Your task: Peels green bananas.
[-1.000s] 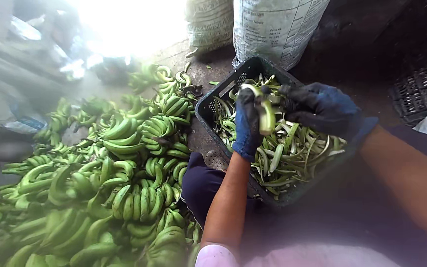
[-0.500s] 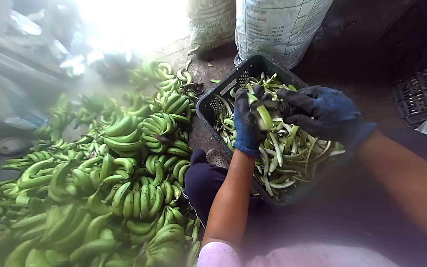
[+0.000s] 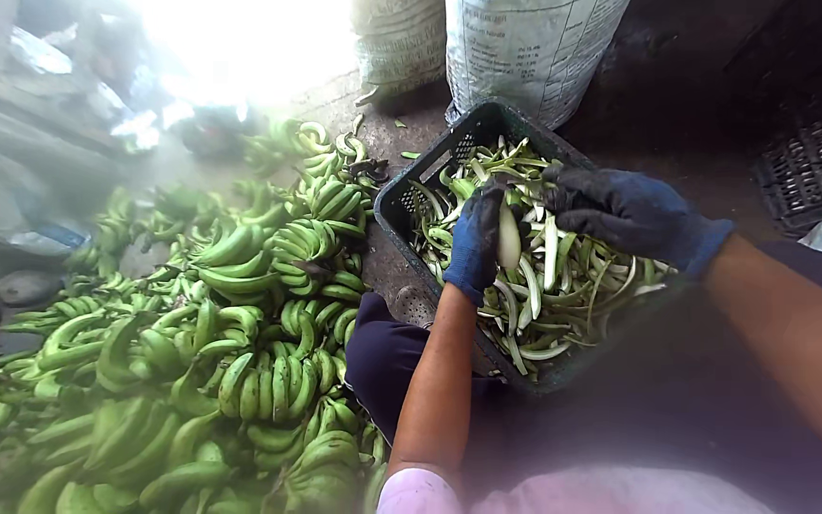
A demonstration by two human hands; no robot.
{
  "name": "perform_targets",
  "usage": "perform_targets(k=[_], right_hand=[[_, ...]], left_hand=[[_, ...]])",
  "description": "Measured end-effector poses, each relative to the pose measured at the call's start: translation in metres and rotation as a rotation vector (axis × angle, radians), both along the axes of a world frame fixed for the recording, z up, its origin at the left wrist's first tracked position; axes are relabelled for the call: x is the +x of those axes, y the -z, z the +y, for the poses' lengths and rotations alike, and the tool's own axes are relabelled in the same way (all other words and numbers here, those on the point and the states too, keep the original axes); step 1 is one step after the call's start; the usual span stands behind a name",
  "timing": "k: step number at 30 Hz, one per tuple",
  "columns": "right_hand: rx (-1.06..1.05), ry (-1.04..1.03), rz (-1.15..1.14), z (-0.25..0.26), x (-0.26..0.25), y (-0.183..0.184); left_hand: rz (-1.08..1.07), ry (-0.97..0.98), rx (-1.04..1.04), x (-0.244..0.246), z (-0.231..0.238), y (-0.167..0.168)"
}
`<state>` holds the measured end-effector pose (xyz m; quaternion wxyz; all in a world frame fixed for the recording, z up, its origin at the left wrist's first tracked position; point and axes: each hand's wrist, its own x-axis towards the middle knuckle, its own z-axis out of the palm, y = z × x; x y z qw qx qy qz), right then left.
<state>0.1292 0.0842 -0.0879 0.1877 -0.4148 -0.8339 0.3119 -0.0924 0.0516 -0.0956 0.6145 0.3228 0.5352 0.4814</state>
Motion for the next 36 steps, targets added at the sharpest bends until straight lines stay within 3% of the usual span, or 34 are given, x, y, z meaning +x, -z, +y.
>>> perform_targets(k=[3,7,10,13,16,19,21,25,30,33,36], right_hand=[[0.266,-0.189,0.027,-0.006,0.0,0.012],[0.402,-0.235,0.07,-0.008,-0.003,0.003],[0.315,-0.164,0.056,-0.003,0.001,0.0],[0.033,0.069,-0.023,0.009,0.002,0.002],[-0.054,0.162,-0.02,0.014,0.012,0.006],[0.059,-0.064,0.084,0.001,0.013,-0.003],[0.105,-0.201,0.111,-0.01,0.007,-0.003],[0.091,-0.266,0.086,0.001,-0.001,0.01],[0.043,0.028,0.072,0.035,0.01,0.001],[0.101,-0.097,0.14,0.015,0.001,-0.02],[0.117,-0.332,0.133,-0.014,-0.021,-0.014]], left_hand=[[-0.194,-0.057,0.067,-0.011,-0.004,-0.006],[-0.409,-0.062,0.08,-0.013,-0.006,-0.008],[-0.136,0.011,0.27,-0.005,-0.014,-0.013],[0.021,0.132,0.329,0.005,-0.024,-0.023],[-0.189,0.08,0.191,0.004,-0.015,-0.021],[-0.456,-0.025,0.181,-0.01,0.0,-0.01],[-0.474,-0.059,0.205,-0.011,0.002,-0.009],[-0.254,-0.006,0.219,-0.005,-0.01,-0.02],[-0.099,0.224,0.182,-0.01,-0.036,-0.042],[-0.144,0.011,0.212,-0.028,-0.03,-0.022],[0.022,-0.145,0.314,-0.043,-0.029,-0.014]])
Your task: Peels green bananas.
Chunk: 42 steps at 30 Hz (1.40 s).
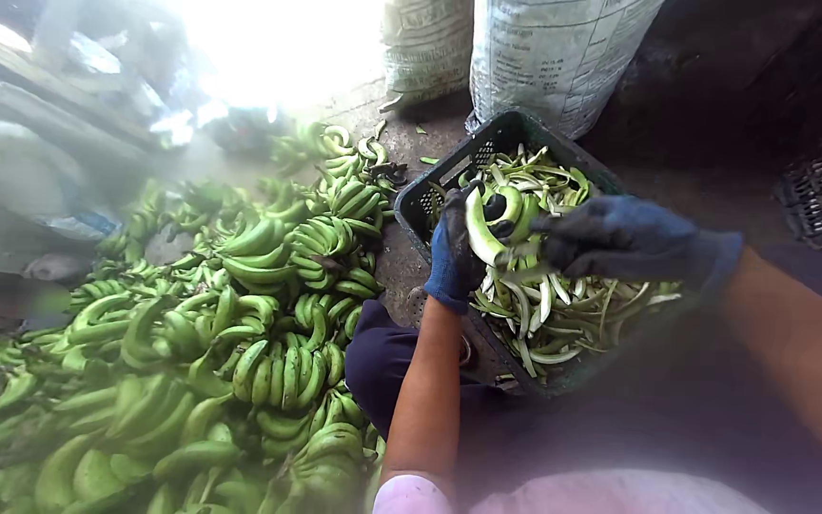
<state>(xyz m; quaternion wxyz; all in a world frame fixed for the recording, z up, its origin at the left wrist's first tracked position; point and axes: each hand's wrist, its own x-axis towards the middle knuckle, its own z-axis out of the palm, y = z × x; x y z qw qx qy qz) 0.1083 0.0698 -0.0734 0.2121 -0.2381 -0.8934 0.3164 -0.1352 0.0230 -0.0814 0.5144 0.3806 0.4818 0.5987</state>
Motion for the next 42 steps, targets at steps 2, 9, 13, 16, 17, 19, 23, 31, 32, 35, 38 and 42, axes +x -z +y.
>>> perform_targets(k=[2,9,13,16,17,19,23,31,32,35,38,42], right_hand=[[0.0,-0.01,-0.07,-0.004,-0.01,0.008],[-0.021,0.404,-0.13,0.057,0.017,0.02],[-0.334,0.393,0.149,0.022,-0.002,0.003],[-0.21,0.141,-0.061,0.014,-0.006,0.023],[-0.193,0.148,-0.239,0.019,0.003,0.035],[-0.178,0.264,-0.559,0.029,0.024,0.044],[-0.481,0.472,-0.192,0.012,0.028,0.012],[-0.768,0.659,0.167,-0.036,0.022,0.023],[-0.97,0.693,0.336,-0.04,0.035,0.02],[-0.926,0.656,0.563,-0.04,0.104,0.008],[-0.466,0.912,0.631,-0.016,0.171,-0.071],[-0.208,0.69,1.282,0.022,0.231,-0.156]], left_hand=[[0.203,0.013,0.056,0.004,-0.006,-0.001],[0.433,0.025,0.065,-0.001,-0.015,-0.004],[0.763,-0.094,-0.139,-0.008,0.001,0.001],[0.734,-0.076,-0.178,-0.006,0.009,0.004],[0.721,-0.094,-0.185,-0.007,0.01,0.002],[0.721,-0.126,-0.209,-0.012,0.012,-0.001],[0.712,-0.139,-0.212,-0.006,0.014,0.007],[0.073,0.283,-0.277,0.084,0.025,0.006],[0.129,0.281,-0.279,0.087,0.032,0.004],[0.606,0.204,-0.17,0.082,0.06,0.02],[1.059,0.221,-0.257,0.076,0.086,0.056],[1.322,0.109,-0.45,0.073,0.084,0.103]])
